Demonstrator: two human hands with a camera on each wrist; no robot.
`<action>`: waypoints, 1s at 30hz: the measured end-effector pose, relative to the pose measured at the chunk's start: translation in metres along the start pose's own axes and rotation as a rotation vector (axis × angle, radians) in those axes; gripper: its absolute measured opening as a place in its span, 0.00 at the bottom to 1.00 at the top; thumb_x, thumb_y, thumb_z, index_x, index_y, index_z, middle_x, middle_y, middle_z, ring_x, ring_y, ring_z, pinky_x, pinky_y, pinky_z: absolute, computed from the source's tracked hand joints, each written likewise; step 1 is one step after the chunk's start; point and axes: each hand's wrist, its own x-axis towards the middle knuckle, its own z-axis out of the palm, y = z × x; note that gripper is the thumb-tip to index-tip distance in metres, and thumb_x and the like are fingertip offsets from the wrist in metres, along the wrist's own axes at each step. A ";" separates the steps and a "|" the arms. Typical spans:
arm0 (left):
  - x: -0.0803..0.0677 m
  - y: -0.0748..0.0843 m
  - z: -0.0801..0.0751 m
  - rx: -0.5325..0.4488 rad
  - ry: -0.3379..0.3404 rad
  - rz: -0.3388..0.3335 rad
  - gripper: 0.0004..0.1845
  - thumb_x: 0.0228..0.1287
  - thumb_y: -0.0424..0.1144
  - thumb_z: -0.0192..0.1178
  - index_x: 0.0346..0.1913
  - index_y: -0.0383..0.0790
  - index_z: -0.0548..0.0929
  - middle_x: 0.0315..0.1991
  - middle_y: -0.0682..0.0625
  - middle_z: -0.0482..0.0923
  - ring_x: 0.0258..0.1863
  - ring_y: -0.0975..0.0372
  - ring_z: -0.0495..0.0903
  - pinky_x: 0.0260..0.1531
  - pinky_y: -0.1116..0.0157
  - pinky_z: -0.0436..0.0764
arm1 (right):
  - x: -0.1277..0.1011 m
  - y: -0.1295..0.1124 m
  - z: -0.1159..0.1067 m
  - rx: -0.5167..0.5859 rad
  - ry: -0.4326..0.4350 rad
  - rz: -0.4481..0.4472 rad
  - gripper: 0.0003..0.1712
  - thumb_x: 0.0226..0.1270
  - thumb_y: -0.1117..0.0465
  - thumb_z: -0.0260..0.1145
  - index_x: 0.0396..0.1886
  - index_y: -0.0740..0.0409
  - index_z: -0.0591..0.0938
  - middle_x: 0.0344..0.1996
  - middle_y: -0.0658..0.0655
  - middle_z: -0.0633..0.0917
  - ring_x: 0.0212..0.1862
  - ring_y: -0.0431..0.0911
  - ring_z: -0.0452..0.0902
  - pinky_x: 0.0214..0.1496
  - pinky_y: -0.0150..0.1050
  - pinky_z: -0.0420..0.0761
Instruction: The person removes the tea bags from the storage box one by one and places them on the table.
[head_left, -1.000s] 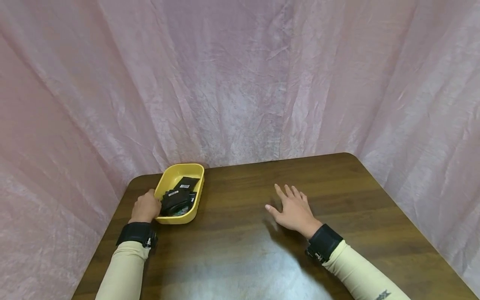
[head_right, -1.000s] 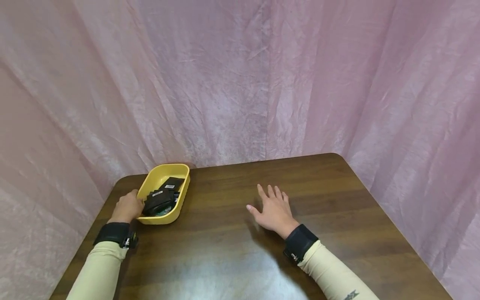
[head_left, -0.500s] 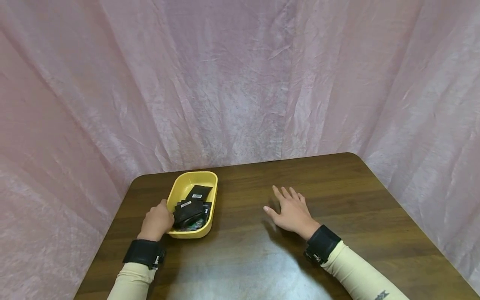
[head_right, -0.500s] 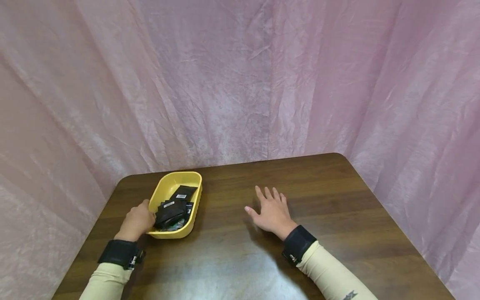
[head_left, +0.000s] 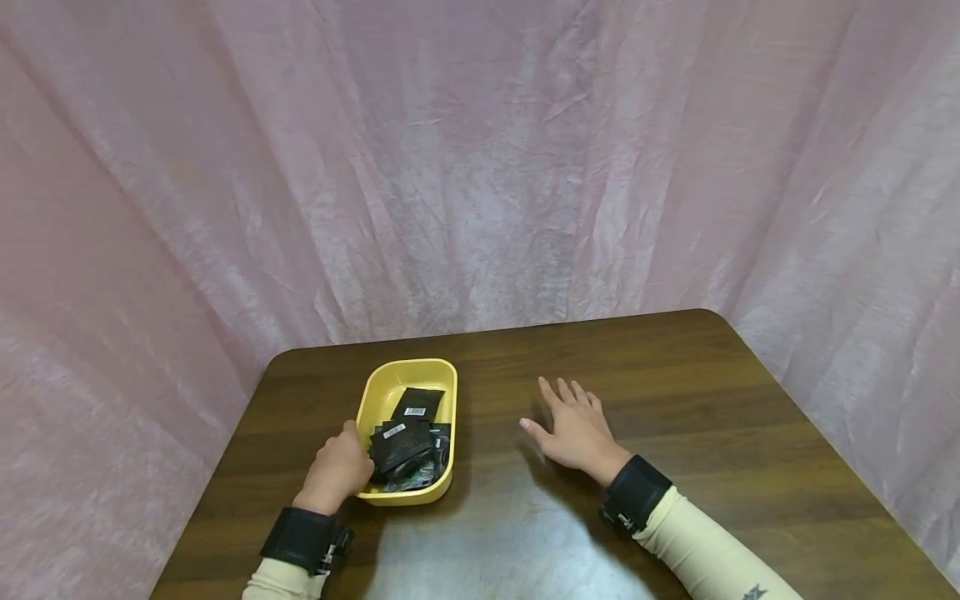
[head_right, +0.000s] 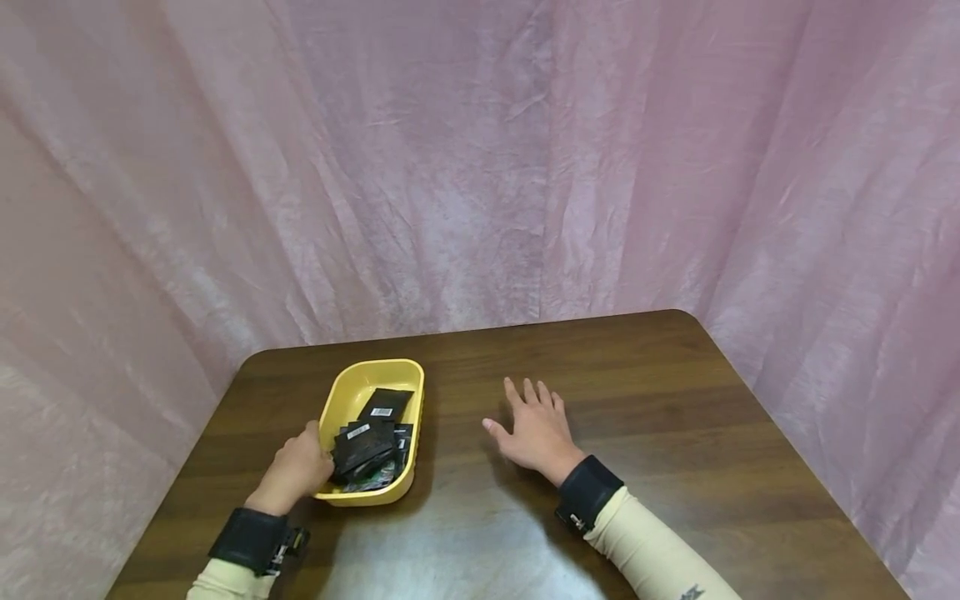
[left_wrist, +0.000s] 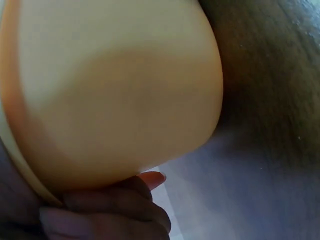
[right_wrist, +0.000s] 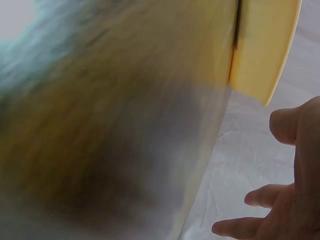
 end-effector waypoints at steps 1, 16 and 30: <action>0.000 0.000 0.000 -0.002 -0.013 -0.008 0.28 0.63 0.31 0.62 0.63 0.24 0.67 0.42 0.34 0.81 0.35 0.49 0.81 0.35 0.52 0.80 | 0.001 -0.001 0.000 0.002 0.000 -0.004 0.49 0.77 0.31 0.57 0.87 0.52 0.59 0.83 0.71 0.62 0.85 0.71 0.53 0.82 0.72 0.54; -0.014 -0.008 -0.007 0.052 -0.041 -0.084 0.30 0.65 0.32 0.64 0.65 0.25 0.64 0.42 0.34 0.80 0.36 0.47 0.80 0.36 0.51 0.79 | 0.037 -0.090 0.001 0.047 0.010 -0.422 0.48 0.77 0.38 0.62 0.86 0.55 0.60 0.83 0.66 0.65 0.85 0.62 0.59 0.82 0.65 0.63; -0.018 -0.006 -0.003 0.068 -0.013 -0.095 0.31 0.64 0.33 0.64 0.66 0.24 0.65 0.46 0.32 0.83 0.37 0.47 0.83 0.37 0.48 0.81 | 0.064 -0.161 0.046 -0.262 -0.175 -0.803 0.44 0.78 0.38 0.62 0.86 0.48 0.62 0.82 0.59 0.69 0.84 0.51 0.64 0.84 0.46 0.66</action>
